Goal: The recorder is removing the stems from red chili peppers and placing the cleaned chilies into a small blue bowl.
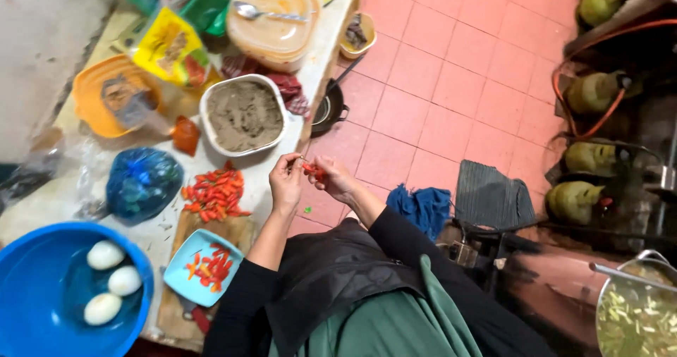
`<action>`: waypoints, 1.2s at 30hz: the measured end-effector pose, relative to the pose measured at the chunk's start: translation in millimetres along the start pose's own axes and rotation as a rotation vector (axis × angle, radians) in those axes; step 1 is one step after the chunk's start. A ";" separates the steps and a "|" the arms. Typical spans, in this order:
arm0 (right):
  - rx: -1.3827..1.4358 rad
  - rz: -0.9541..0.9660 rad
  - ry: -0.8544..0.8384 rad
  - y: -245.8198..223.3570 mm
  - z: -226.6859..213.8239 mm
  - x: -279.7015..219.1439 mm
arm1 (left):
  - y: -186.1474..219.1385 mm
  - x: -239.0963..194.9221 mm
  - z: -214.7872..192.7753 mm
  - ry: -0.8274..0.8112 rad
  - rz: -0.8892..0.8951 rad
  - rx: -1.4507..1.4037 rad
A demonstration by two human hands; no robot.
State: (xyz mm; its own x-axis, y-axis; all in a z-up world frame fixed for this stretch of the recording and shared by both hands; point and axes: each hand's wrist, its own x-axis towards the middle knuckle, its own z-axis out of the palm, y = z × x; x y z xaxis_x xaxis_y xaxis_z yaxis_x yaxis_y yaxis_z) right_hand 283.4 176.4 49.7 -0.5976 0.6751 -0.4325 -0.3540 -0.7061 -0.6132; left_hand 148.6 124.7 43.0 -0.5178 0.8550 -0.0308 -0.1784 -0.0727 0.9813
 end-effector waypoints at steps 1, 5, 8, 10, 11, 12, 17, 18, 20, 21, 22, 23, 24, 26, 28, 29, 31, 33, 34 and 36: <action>-0.074 -0.067 0.038 -20.9 -3.3 -7.9 | -2.9 6.9 25.4 -0.046 0.043 0.007; -0.186 -0.202 0.143 -91.5 -69.8 -21.8 | -33.4 21.2 116.2 -0.119 -0.052 -0.012; -0.365 -0.289 0.155 -144.2 -130.7 -37.1 | -49.6 29.4 187.0 -0.155 -0.310 -0.135; -0.382 -0.300 0.166 -178.6 -162.4 -54.7 | -49.6 33.5 230.3 -0.190 -0.437 -0.241; -0.374 -0.309 0.185 -193.0 -173.0 -64.7 | -47.3 35.8 250.0 -0.211 -0.446 -0.237; -0.249 -0.297 0.183 -206.9 -183.0 -74.4 | -44.9 38.3 269.1 -0.226 -0.470 -0.320; -0.021 -0.340 0.340 -217.8 -241.7 -77.2 | -56.9 50.7 360.3 -0.335 -0.549 -0.457; -0.029 -0.390 0.391 -217.2 -253.2 -72.3 | -66.1 52.8 378.1 -0.347 -0.545 -0.467; -0.027 -0.457 0.466 -229.4 -273.9 -65.7 | -75.5 57.6 417.3 -0.385 -0.555 -0.472; -0.039 -0.484 0.527 -241.4 -283.6 -64.7 | -76.1 59.7 438.7 -0.394 -0.555 -0.463; -0.051 -0.509 0.589 -253.9 -293.3 -62.7 | -76.6 62.6 459.9 -0.404 -0.555 -0.455; -0.043 -0.525 0.612 -270.3 -308.2 -62.4 | -82.0 68.7 480.4 -0.429 -0.568 -0.452; -0.116 -0.564 0.687 -287.1 -322.8 -61.3 | -87.1 75.9 500.9 -0.438 -0.527 -0.375; -0.184 -0.608 0.781 -320.3 -353.2 -58.6 | -96.2 91.7 539.2 -0.465 -0.494 -0.300; -0.447 -0.684 0.925 -358.7 -385.0 -51.3 | -102.9 115.3 578.6 -0.604 -0.434 -0.017; -0.445 -0.692 0.942 -376.1 -399.7 -45.1 | -119.1 128.9 596.2 -0.622 -0.437 -0.020; -0.582 -0.658 1.030 -415.1 -429.8 -34.3 | -149.9 156.7 636.6 -0.765 -0.323 0.122; -0.575 -0.668 1.064 -454.0 -444.1 -19.2 | -167.0 189.6 672.6 -0.839 -0.313 0.156; -0.571 -0.668 1.074 -474.3 -452.8 -12.8 | -176.1 205.2 693.5 -0.889 -0.300 0.195; -0.696 -0.770 1.102 -521.9 -465.3 -9.0 | -185.9 236.0 734.2 -0.963 -0.282 0.213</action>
State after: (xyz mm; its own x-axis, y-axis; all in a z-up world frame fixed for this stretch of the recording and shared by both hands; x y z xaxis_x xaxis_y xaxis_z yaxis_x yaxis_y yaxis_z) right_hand 808.2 638.1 66.1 0.5024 0.8626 0.0593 0.2697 -0.0912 -0.9586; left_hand 673.8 717.1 -7.1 0.4283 0.8830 -0.1923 0.0111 0.2076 0.9781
